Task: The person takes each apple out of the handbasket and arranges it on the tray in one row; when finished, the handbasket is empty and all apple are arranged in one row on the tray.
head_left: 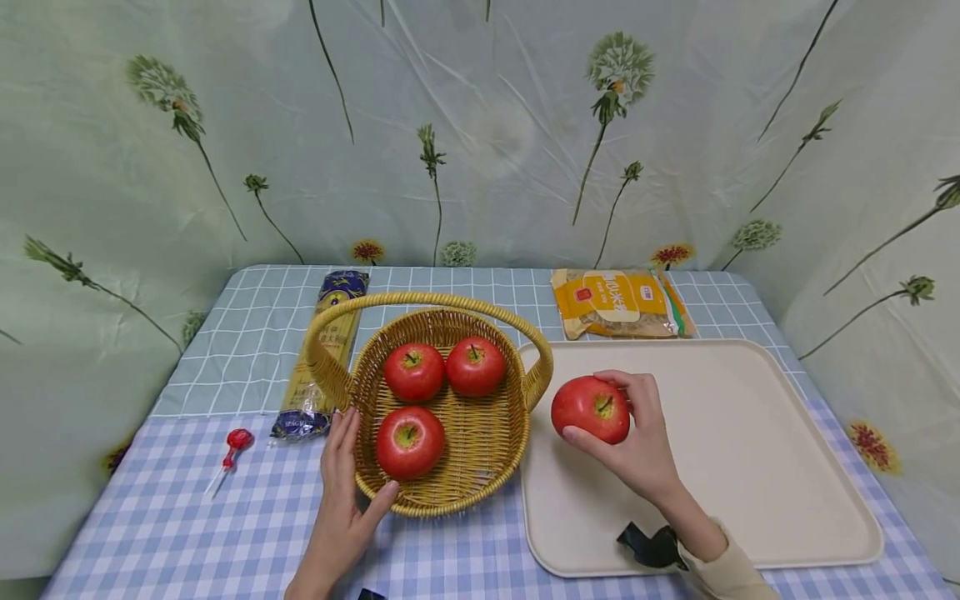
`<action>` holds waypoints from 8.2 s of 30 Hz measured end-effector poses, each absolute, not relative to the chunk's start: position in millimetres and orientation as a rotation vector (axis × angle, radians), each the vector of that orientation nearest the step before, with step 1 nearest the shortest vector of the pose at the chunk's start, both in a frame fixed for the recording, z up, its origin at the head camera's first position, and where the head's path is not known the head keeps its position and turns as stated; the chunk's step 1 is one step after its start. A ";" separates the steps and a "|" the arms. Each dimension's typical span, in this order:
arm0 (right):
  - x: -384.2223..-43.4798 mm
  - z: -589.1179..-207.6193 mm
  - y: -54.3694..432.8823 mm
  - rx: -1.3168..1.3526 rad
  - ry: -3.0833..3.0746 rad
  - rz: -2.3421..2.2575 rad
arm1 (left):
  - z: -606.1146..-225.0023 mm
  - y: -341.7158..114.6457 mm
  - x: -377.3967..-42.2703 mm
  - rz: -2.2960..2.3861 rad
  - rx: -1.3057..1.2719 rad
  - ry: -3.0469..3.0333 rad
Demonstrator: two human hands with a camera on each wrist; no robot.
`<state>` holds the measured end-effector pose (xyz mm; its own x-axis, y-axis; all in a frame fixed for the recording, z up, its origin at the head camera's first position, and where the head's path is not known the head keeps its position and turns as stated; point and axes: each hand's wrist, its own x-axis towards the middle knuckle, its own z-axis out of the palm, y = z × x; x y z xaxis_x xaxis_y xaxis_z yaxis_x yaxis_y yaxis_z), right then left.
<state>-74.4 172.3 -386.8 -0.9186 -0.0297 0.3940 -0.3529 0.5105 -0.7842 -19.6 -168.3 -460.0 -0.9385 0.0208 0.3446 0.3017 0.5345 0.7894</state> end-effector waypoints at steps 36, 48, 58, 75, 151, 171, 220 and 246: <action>-91.4 -430.9 183.6 0.092 -2.821 1.248 | -462.2 -169.4 -18.8 -1.287 -0.323 -2.468; -91.8 -433.1 184.0 0.100 -2.836 1.245 | -463.0 -169.5 -19.1 -1.288 -0.318 -2.470; -93.4 -433.6 183.5 0.099 -2.850 1.260 | -462.2 -169.6 -20.2 -1.303 -0.312 -2.470; -92.4 -435.9 182.5 0.102 -2.869 1.306 | -461.9 -169.7 -22.1 -1.324 -0.308 -2.462; -102.0 -347.1 82.4 1.394 -2.031 1.464 | -458.3 -168.9 -19.4 -1.348 -0.289 -2.483; -140.5 -339.9 41.6 1.725 -2.834 0.805 | -458.6 -170.2 -20.0 -1.380 -0.300 -2.479; -163.6 -376.7 12.0 2.100 -3.030 0.947 | -458.7 -167.1 -16.5 -1.356 -0.287 -2.468; -158.3 -372.0 19.0 1.921 -3.124 0.689 | -458.0 -168.9 -17.9 -1.325 -0.304 -2.502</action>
